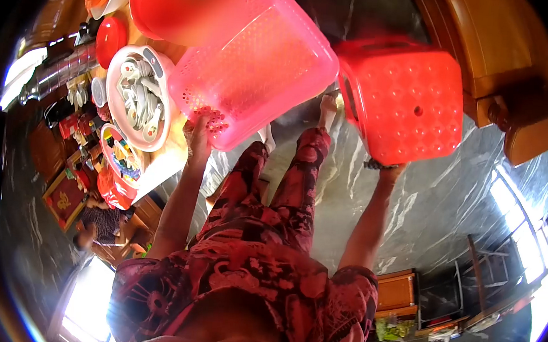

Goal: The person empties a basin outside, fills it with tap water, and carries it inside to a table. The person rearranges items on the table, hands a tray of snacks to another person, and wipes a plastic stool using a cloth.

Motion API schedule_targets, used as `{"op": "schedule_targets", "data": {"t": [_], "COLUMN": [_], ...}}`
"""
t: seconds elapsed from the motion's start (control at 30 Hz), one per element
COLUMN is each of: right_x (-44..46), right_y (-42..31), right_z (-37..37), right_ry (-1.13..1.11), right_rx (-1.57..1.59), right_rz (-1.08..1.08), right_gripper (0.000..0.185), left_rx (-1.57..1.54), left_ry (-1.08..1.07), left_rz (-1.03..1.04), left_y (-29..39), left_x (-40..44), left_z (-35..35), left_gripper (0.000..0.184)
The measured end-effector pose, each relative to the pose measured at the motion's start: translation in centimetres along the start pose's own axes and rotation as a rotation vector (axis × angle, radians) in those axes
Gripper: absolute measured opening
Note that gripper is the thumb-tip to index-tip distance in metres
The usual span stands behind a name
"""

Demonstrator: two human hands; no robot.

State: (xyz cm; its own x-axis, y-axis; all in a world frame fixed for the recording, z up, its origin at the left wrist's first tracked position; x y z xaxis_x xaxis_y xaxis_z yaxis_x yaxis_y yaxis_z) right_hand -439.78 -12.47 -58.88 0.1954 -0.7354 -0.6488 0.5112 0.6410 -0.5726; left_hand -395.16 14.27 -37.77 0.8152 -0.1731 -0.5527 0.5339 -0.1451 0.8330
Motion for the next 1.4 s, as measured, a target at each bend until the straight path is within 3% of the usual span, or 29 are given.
{"op": "schedule_targets", "data": {"t": [0.1,0.2,0.33,0.6,0.77,0.87,0.9,0.93,0.97,1.0,1.03,1.1,1.17,1.23,1.3,1.37,1.4], "right_x": [-5.1,-11.6,-21.4,-34.7,-40.0,-37.7,-36.4,-34.6,-32.9,-31.4,-30.1,-28.1,-24.0,-20.2,-15.5,-14.5,-13.0], "right_y": [1.5,5.1,12.6,27.8,29.0,24.6,19.3,16.5,13.7,10.6,6.8,0.8,-1.4,0.0,4.9,9.9,10.1], "right_z": [-4.3,-8.6,-13.7,-13.5,-15.5,-15.9,-11.4,-8.8,-6.5,-3.5,1.6,11.7,18.5,23.9,25.4,26.9,27.3], "right_ry": [0.047,0.325,0.437,0.470,0.416,0.226,0.142,0.022,-0.072,-0.176,-0.244,0.130,-0.088,-0.540,-0.817,-1.079,-1.138], "right_rx": [-0.103,-0.012,0.022,0.020,-0.211,-0.621,-1.045,-1.001,-0.897,-0.787,-0.637,-1.170,-1.578,-1.718,-1.945,-2.098,-2.106], "right_rz": [-0.059,-0.046,0.015,0.299,0.479,0.426,0.214,-0.056,-0.169,-0.270,-0.216,-0.100,-0.341,-0.854,-0.515,-0.209,-0.202], "right_gripper": [0.063,0.051,0.047,0.041,0.037,0.034,0.020,0.020,0.020,0.020,0.020,0.014,0.011,0.022,0.015,0.025,0.025], "left_rx": [-0.028,-0.031,0.038,0.010,0.228,0.325,0.315,0.316,0.375,0.387,0.400,0.361,0.279,0.327,0.425,0.412,0.437], "left_ry": [0.002,-0.040,-0.092,-0.261,-0.135,-0.369,-0.446,-0.454,-0.506,-0.474,-0.440,-0.346,-0.254,-0.101,0.048,0.168,0.243], "left_rz": [-0.007,0.052,0.158,0.100,0.041,0.034,-0.016,-0.006,-0.026,0.005,0.034,0.020,0.056,0.049,0.196,0.177,0.165], "left_y": [0.2,0.1,0.8,1.9,1.1,1.5,0.5,0.0,-0.5,-1.2,-2.5,-4.0,-5.0,-6.5,-7.8,-8.9,-9.4], "left_x": [1.2,2.0,2.1,1.2,-1.5,-5.3,-6.0,-6.6,-7.1,-7.4,-7.4,-7.8,-8.3,-8.5,-8.6,-9.6,-10.4], "left_z": [0.1,-1.0,-0.6,0.3,-3.0,-4.7,-5.9,-7.1,-8.3,-9.9,-11.4,-13.3,-14.4,-14.5,-13.8,-11.9,-11.1], "left_gripper": [0.018,0.014,0.012,0.023,0.036,0.026,0.022,0.017,0.019,0.020,0.022,0.023,0.022,0.018,0.015,0.015,0.015]}}
Point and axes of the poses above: each hand's wrist, its own x-axis towards the middle knuckle, its own z-axis out of the palm, y = z × x, the point moved 5 cm from there along x, towards the middle knuckle, and after that the axes turned 2 degrees about y, right-handed, at the moved point
